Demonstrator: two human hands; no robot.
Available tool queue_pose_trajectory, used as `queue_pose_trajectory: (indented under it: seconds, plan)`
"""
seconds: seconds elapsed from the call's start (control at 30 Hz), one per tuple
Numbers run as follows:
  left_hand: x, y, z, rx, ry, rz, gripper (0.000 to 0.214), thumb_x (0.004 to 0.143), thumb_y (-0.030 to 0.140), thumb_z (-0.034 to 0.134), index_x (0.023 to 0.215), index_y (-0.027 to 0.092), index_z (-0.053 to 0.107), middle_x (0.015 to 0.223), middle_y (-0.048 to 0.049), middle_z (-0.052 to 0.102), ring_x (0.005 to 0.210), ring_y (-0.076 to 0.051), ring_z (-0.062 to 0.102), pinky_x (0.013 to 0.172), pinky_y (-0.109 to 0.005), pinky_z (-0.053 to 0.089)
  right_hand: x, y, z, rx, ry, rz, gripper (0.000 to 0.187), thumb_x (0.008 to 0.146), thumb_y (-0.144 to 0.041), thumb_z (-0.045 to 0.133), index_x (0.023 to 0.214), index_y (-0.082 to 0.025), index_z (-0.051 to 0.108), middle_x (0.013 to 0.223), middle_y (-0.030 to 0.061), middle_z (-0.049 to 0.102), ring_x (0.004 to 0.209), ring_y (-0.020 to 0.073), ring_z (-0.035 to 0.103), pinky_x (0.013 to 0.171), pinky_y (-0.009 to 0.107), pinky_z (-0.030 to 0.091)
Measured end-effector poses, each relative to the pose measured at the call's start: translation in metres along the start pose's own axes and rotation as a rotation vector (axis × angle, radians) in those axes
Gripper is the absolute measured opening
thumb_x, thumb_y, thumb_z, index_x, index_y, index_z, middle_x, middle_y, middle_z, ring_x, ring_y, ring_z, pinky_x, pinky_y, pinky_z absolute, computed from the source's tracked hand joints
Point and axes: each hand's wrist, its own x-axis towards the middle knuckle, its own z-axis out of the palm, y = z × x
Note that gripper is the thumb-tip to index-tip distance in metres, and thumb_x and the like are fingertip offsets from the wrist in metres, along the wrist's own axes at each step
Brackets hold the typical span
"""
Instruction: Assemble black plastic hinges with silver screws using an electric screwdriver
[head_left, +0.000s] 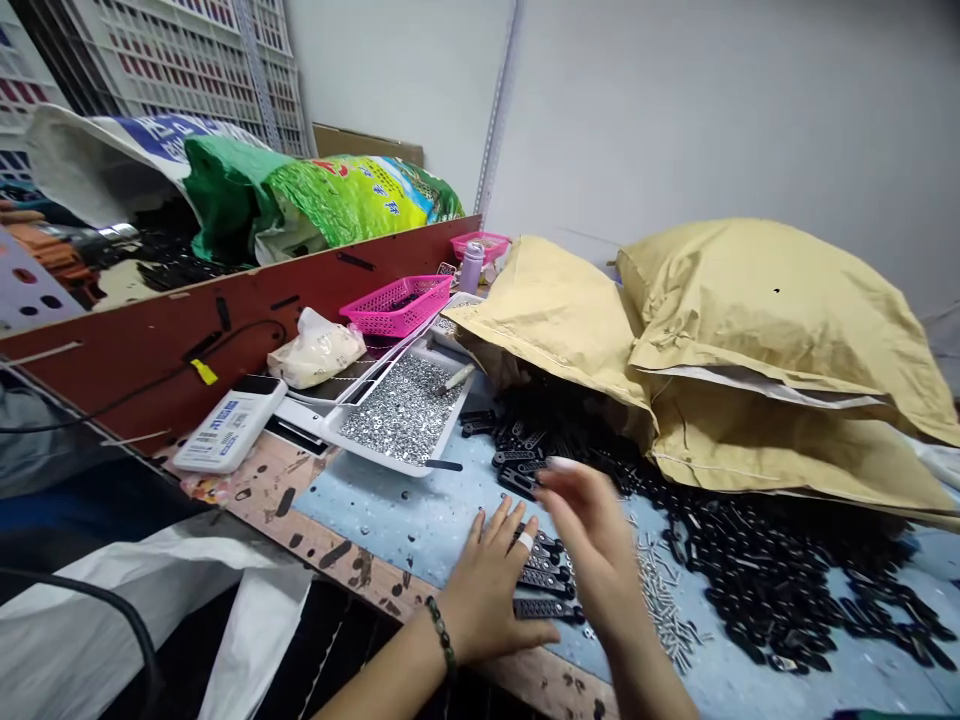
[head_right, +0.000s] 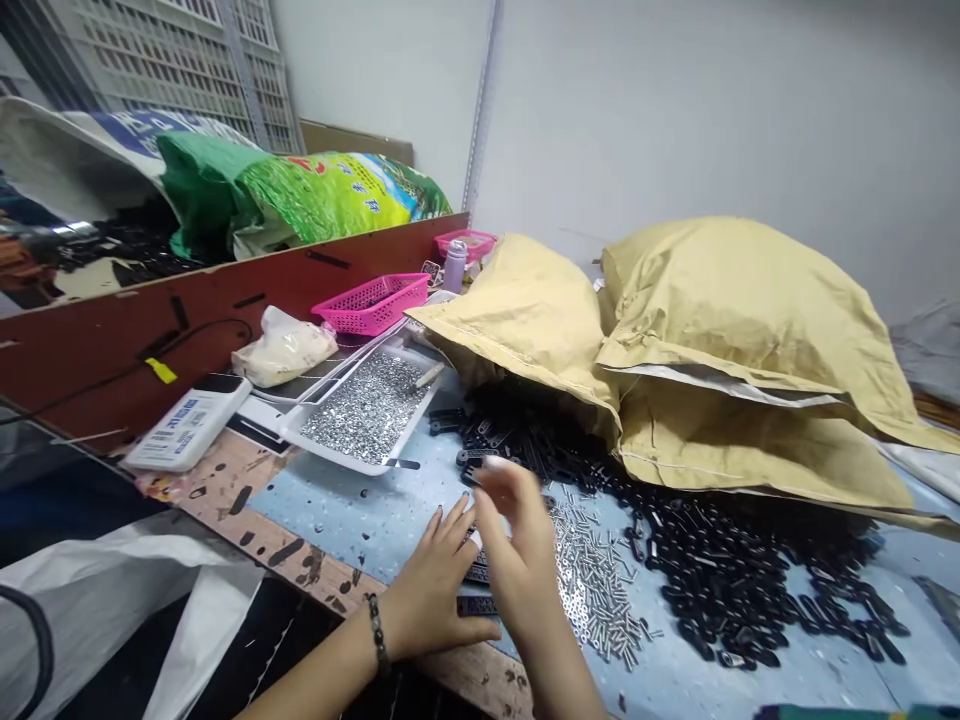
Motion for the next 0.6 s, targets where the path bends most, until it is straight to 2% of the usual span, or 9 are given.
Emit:
queue_pose_trajectory:
  seconds: [0.07,0.1,0.17,0.23,0.27,0.33,0.43,0.53,0.6]
  plan:
    - [-0.011,0.003,-0.003,-0.024,0.076,-0.032,0.089,0.073,0.053,0.071,0.144,0.023,0.025,0.151,-0.0125,0.021,0.139,-0.038,0.011,0.109,-0.065,0.014,0.019,0.013,0.044,0.006,-0.185,0.127,0.027,0.086,-0.035,0.052,0.106,-0.018,0.058,0.099,0.0090,0.066,0.089,0.0202,0.064,0.075,0.034,0.052]
    - [-0.018,0.003,-0.005,-0.035,0.128,-0.055,0.079,0.079,0.045,0.067,0.143,0.023,0.027,0.150,-0.0123,0.024,0.138,-0.037,0.015,0.109,-0.065,0.016,0.027,0.019,0.064,-0.016,-0.246,0.190,0.027,0.084,-0.034,0.052,0.105,-0.017,0.057,0.096,0.0086,0.066,0.084,0.0200,0.064,0.072,0.033,0.052]
    - [-0.033,0.004,-0.006,-0.054,0.251,-0.106,0.058,0.088,0.029,0.056,0.140,0.021,0.031,0.145,-0.0130,0.032,0.136,-0.034,0.023,0.109,-0.060,0.025,0.039,0.028,0.098,-0.018,-0.301,0.221,0.026,0.079,-0.034,0.056,0.097,-0.016,0.059,0.078,0.0057,0.066,0.065,0.0192,0.063,0.062,0.033,0.050]
    - [-0.048,0.004,-0.007,-0.089,0.359,-0.157,0.045,0.091,0.019,0.047,0.135,0.020,0.036,0.136,-0.0136,0.042,0.130,-0.030,0.035,0.105,-0.054,0.036,0.042,0.029,0.117,-0.005,-0.329,0.201,0.015,0.075,-0.030,0.059,0.082,-0.016,0.060,0.068,0.0026,0.063,0.059,0.0181,0.059,0.060,0.032,0.048]
    - [-0.055,0.005,-0.008,-0.114,0.395,-0.174,0.040,0.092,0.018,0.044,0.131,0.020,0.039,0.131,-0.0133,0.047,0.125,-0.029,0.041,0.102,-0.051,0.041,0.040,0.026,0.119,0.005,-0.337,0.179,0.011,0.073,-0.027,0.060,0.076,-0.017,0.060,0.067,0.0020,0.062,0.061,0.0180,0.059,0.062,0.031,0.047]
    - [-0.066,0.007,-0.008,-0.172,0.430,-0.189,0.032,0.093,0.016,0.042,0.125,0.021,0.044,0.119,-0.0117,0.053,0.114,-0.026,0.051,0.094,-0.045,0.049,0.033,0.017,0.107,0.027,-0.337,0.136,0.007,0.074,-0.026,0.058,0.072,-0.018,0.059,0.073,0.0020,0.062,0.070,0.0178,0.059,0.068,0.030,0.045]
    - [-0.077,0.011,-0.007,-0.220,0.436,-0.154,0.028,0.093,0.014,0.040,0.119,0.020,0.047,0.108,-0.0103,0.056,0.105,-0.024,0.055,0.087,-0.040,0.052,0.013,0.008,0.056,0.057,-0.338,0.135,0.013,0.078,-0.031,0.057,0.081,-0.019,0.061,0.079,0.0021,0.062,0.074,0.0166,0.057,0.069,0.027,0.044]
    - [-0.082,0.014,0.000,-0.204,0.380,-0.059,0.032,0.094,0.010,0.038,0.123,0.019,0.047,0.111,-0.0115,0.055,0.106,-0.023,0.055,0.089,-0.039,0.052,-0.014,0.012,0.000,0.079,-0.367,0.320,0.018,0.079,-0.036,0.060,0.079,-0.018,0.061,0.069,-0.0001,0.057,0.061,0.0137,0.052,0.057,0.024,0.041]
    - [-0.080,0.015,0.005,-0.167,0.314,0.008,0.034,0.093,0.010,0.039,0.126,0.018,0.048,0.117,-0.0127,0.053,0.111,-0.024,0.053,0.091,-0.039,0.051,-0.035,0.022,-0.025,0.081,-0.370,0.469,0.020,0.078,-0.038,0.061,0.076,-0.018,0.061,0.064,-0.0012,0.055,0.055,0.0123,0.049,0.052,0.024,0.039]
